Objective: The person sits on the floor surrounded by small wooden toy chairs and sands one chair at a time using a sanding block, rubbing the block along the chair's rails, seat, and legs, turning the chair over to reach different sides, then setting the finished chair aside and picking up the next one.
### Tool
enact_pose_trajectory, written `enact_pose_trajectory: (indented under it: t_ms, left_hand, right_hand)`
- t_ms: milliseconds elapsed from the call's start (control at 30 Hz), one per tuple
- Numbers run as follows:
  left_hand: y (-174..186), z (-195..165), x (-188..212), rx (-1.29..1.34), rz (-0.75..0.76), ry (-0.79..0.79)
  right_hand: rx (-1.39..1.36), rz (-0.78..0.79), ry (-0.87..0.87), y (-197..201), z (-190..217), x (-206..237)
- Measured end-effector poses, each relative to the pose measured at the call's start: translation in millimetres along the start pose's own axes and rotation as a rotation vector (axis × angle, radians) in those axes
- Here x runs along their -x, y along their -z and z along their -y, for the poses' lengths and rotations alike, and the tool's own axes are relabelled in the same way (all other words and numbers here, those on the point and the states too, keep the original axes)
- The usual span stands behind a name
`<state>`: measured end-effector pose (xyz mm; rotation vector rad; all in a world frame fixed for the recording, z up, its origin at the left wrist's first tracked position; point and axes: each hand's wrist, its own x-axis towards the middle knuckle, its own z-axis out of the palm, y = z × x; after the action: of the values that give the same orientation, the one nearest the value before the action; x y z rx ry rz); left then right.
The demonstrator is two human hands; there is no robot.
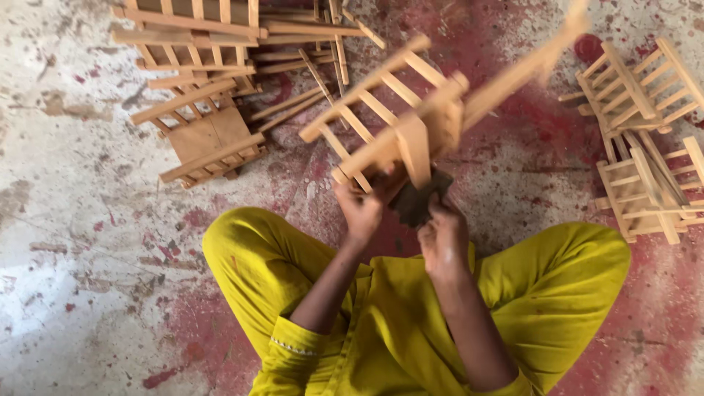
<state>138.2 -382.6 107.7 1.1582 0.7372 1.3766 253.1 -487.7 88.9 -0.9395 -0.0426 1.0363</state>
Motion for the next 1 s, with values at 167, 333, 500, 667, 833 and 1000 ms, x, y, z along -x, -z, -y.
enact_pose_trajectory:
  t_ms: [167, 333, 500, 667, 833, 1000]
  left_hand:
    - [1, 0, -2, 0.169, -0.023, 0.127]
    - [5, 7, -3, 0.124, -0.021, 0.146]
    - [9, 16, 2, 0.1, 0.053, 0.069]
    - [10, 19, 1, 0.113, 0.018, 0.076]
    - [11, 14, 1, 0.073, -0.046, 0.058]
    - [13, 15, -1, 0.081, -0.025, 0.103]
  right_hand:
    - [-0.009, 0.055, -0.012, -16, 5, 2]
    - [-0.011, -0.001, -0.051, -15, 7, 3]
    - [0.039, -0.014, -0.01, 8, 1, 3]
    - [-0.546, 0.783, -0.012, 17, 3, -3]
    - [0.094, -0.053, -0.037, -1, 8, -1]
    - [0.008, -0.043, -0.003, -16, 11, 6]
